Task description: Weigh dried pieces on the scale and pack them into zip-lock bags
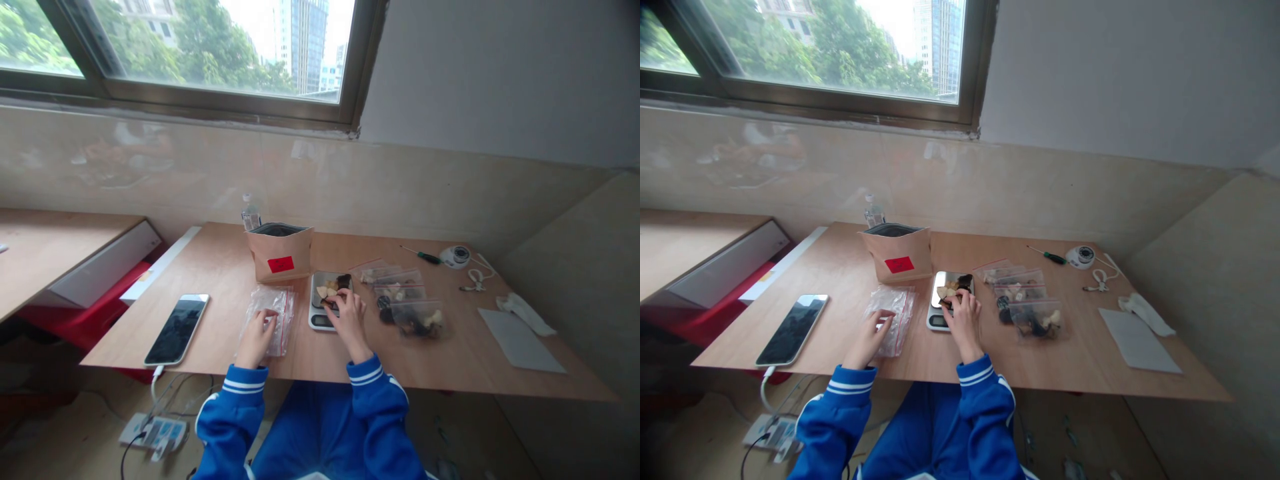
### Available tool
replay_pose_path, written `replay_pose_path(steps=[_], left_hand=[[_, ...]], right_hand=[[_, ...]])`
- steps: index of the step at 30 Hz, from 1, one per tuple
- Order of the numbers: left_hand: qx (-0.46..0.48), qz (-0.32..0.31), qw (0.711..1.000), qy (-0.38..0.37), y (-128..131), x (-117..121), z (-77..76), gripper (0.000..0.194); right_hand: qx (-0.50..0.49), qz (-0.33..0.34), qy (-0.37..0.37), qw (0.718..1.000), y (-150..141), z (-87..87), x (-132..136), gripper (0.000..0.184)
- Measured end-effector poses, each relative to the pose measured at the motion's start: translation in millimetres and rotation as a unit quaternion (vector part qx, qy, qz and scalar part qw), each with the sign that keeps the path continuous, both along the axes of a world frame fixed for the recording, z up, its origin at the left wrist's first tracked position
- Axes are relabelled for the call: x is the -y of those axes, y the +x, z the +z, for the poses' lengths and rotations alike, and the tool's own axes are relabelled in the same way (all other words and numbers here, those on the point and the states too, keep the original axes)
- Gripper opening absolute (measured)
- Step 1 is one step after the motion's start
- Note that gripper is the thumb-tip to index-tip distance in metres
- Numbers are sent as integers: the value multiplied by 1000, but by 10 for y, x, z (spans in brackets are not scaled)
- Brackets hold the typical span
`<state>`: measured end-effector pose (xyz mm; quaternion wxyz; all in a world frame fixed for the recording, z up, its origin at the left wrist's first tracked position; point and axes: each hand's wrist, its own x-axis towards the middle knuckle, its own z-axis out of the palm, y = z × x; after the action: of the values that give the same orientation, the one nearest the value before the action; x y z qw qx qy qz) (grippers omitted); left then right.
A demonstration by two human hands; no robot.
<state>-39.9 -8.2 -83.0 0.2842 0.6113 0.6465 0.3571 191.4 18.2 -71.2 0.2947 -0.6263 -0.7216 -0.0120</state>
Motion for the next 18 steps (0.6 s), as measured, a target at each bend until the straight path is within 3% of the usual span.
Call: replay_pose_path(steps=[5, 10, 18], left_hand=[[-13, -5, 1000, -14, -89, 8, -36, 30], [-89, -23, 995, -46, 38, 60, -9, 36], [-254, 35, 964, -71, 366, 91, 26, 18]], right_hand=[[-32, -24, 58, 997, 36, -5, 30, 31], [-119, -5, 93, 988, 63, -7, 348, 22], [-225, 107, 33, 968, 6, 41, 618, 24]])
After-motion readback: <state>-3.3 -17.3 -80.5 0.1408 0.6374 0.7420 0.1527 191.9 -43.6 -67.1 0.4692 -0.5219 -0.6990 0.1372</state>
